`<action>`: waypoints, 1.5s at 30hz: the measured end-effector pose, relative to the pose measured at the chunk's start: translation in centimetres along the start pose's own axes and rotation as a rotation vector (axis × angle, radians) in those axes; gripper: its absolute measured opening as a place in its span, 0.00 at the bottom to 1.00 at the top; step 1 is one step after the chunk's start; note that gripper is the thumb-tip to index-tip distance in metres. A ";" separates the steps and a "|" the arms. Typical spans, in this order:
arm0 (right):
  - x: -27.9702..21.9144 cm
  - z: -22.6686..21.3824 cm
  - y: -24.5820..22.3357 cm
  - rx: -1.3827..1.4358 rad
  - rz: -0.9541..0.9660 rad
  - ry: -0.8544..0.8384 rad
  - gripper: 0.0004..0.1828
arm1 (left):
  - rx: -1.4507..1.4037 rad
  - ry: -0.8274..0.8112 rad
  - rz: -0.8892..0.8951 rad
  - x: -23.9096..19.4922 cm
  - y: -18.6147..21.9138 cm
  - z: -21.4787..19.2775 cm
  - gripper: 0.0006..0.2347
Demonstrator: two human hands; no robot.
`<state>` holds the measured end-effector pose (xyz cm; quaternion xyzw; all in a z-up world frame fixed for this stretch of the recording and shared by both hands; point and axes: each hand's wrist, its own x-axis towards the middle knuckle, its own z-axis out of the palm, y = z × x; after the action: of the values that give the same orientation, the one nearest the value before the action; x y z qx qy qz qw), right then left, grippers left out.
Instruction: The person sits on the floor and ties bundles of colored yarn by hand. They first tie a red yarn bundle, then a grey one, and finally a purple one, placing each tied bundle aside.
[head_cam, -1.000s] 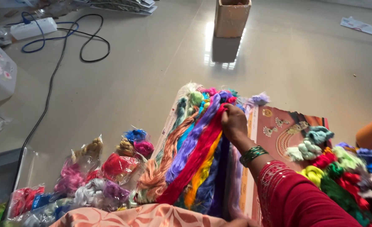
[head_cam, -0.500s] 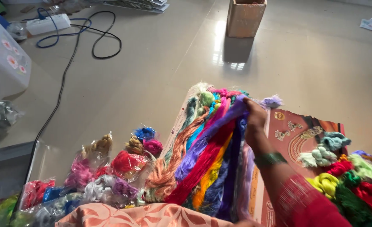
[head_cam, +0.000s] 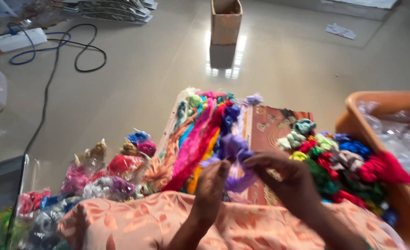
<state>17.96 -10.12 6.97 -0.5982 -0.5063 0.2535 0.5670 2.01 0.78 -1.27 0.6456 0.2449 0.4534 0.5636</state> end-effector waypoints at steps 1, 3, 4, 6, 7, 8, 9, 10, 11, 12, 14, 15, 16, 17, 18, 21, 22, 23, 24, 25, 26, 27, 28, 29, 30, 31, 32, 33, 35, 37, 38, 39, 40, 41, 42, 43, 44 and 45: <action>-1.6 0.9 -0.6 -0.061 -0.041 0.006 0.11 | -0.171 -0.134 -0.084 -0.4 1.0 0.8 0.13; -3.9 2.0 -1.7 -0.123 -0.080 0.013 0.12 | -0.342 -0.269 -0.171 -1.3 2.9 1.8 0.15; -4.6 2.1 -2.1 -0.188 -0.078 0.021 0.13 | -0.514 -0.310 -0.282 -1.8 3.9 2.0 0.15; -5.8 2.3 -3.2 -0.247 -0.073 0.032 0.14 | -0.680 -0.349 -0.399 -2.7 4.7 1.9 0.15; -6.0 2.0 -3.9 -0.320 -0.127 0.018 0.14 | -0.674 -0.306 -0.435 -2.7 4.6 1.9 0.14; -6.0 1.9 -4.5 -0.394 -0.182 0.003 0.15 | -0.669 -0.262 -0.470 -2.7 4.5 1.7 0.13; -5.9 1.2 -5.7 -0.392 -0.184 0.003 0.15 | -0.667 -0.261 -0.469 -2.8 3.6 2.0 0.13; -5.7 0.6 -6.9 -0.416 -0.108 0.027 0.15 | -0.627 -0.265 -0.378 -2.8 2.6 2.1 0.11; -5.6 0.0 -8.0 -0.441 -0.030 0.053 0.14 | -0.587 -0.271 -0.289 -2.7 1.6 2.4 0.09; -5.1 0.1 -8.2 -0.440 -0.030 0.054 0.14 | -0.586 -0.272 -0.288 -2.9 2.6 2.3 0.09; -4.4 -0.2 -8.6 -0.339 0.234 -0.005 0.15 | -0.347 -0.319 -0.051 -3.0 4.5 2.6 0.07; -4.5 -0.2 -6.7 -0.341 0.235 0.001 0.15 | -0.349 -0.324 -0.051 -3.3 4.5 2.9 0.07; -4.6 -0.2 -4.9 -0.222 0.234 -0.048 0.15 | -0.179 -0.331 0.014 -3.6 4.4 3.1 0.06; -4.6 -0.2 -3.0 -0.101 0.227 -0.099 0.15 | -0.005 -0.331 0.082 -3.8 4.4 3.2 0.05; -4.4 0.0 -3.3 -0.101 0.223 -0.096 0.15 | -0.003 -0.332 0.086 -3.5 5.4 3.3 0.05; -3.8 0.5 -5.0 0.143 0.238 -0.017 0.14 | 0.129 -0.317 0.115 -3.3 7.9 3.7 0.04; -3.5 0.7 -6.3 0.226 0.257 0.019 0.14 | 0.115 -0.286 0.119 -3.1 8.3 3.9 0.05; -3.1 0.7 -7.6 0.305 0.277 0.056 0.14 | 0.096 -0.256 0.124 -2.9 8.8 4.2 0.06; -2.8 0.5 -8.0 0.305 0.277 0.057 0.14 | 0.097 -0.258 0.124 -2.8 9.3 4.3 0.06; -2.4 0.1 -8.4 0.372 0.285 0.077 0.13 | 0.091 -0.209 0.157 -2.6 9.8 4.5 0.07; -2.1 -0.2 -8.8 0.439 0.292 0.097 0.11 | 0.085 -0.160 0.190 -2.4 10.3 4.7 0.08; -1.9 -0.9 -9.1 0.436 0.290 0.101 0.11 | 0.082 -0.163 0.192 -2.3 10.0 4.7 0.08; -1.7 -1.5 -9.3 0.376 0.334 0.089 0.11 | 0.146 -0.094 0.218 -2.2 9.8 4.8 0.08; -1.4 -2.2 -9.6 0.314 0.380 0.076 0.11 | 0.209 -0.023 0.243 -2.1 9.5 4.9 0.08; -1.2 -3.3 -9.4 0.312 0.380 0.079 0.11 | 0.205 -0.025 0.243 -2.0 9.4 4.7 0.08; -1.0 -4.3 -9.2 0.201 0.399 -0.002 0.12 | 0.283 0.021 0.283 -1.9 9.3 4.5 0.07; -0.8 -5.3 -9.0 0.091 0.417 -0.083 0.13 | 0.360 0.068 0.322 -1.8 9.1 4.2 0.07; -0.1 -6.2 -9.2 0.093 0.419 -0.081 0.13 | 0.362 0.065 0.321 -1.8 8.6 4.1 0.07; 1.3 -8.0 -9.5 -0.001 0.362 -0.168 0.16 | 0.509 0.066 0.345 -1.8 7.6 4.0 0.07; 3.2 -8.0 -12.3 -0.146 0.344 -0.129 0.16 | 0.576 0.073 0.292 -1.8 3.8 4.1 0.07; 4.2 -8.1 -13.7 -0.294 0.323 -0.093 0.17 | 0.642 0.086 0.240 -1.8 1.9 4.3 0.07; 4.4 -8.1 -14.6 -0.297 0.323 -0.087 0.17 | 0.637 0.082 0.244 -2.4 -0.3 4.0 0.07; 4.7 -8.1 -15.6 -0.448 0.330 -0.131 0.15 | 0.687 0.097 0.193 -3.0 -2.4 3.6 0.09; 5.3 -8.0 -16.7 -0.603 0.328 -0.175 0.13 | 0.735 0.119 0.147 -3.1 -4.5 3.3 0.10; 5.9 -8.4 -17.0 -0.608 0.320 -0.170 0.13 | 0.731 0.123 0.157 -3.2 -5.1 3.0 0.10; 6.4 -8.6 -17.1 -0.654 0.301 -0.311 0.12 | 0.769 0.076 0.072 -3.6 -5.7 2.7 0.14; 7.0 -8.9 -17.3 -0.699 0.282 -0.452 0.12 | 0.806 0.028 -0.014 -3.9 -6.3 2.3 0.18; 7.3 -8.5 -17.7 -0.700 0.279 -0.449 0.12 | 0.806 0.029 -0.010 -3.3 -4.5 2.1 0.18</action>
<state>22.44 -9.93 27.42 -0.7471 -0.5867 0.2643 0.1663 3.19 -1.93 -6.47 0.8072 0.4141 0.3275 0.2640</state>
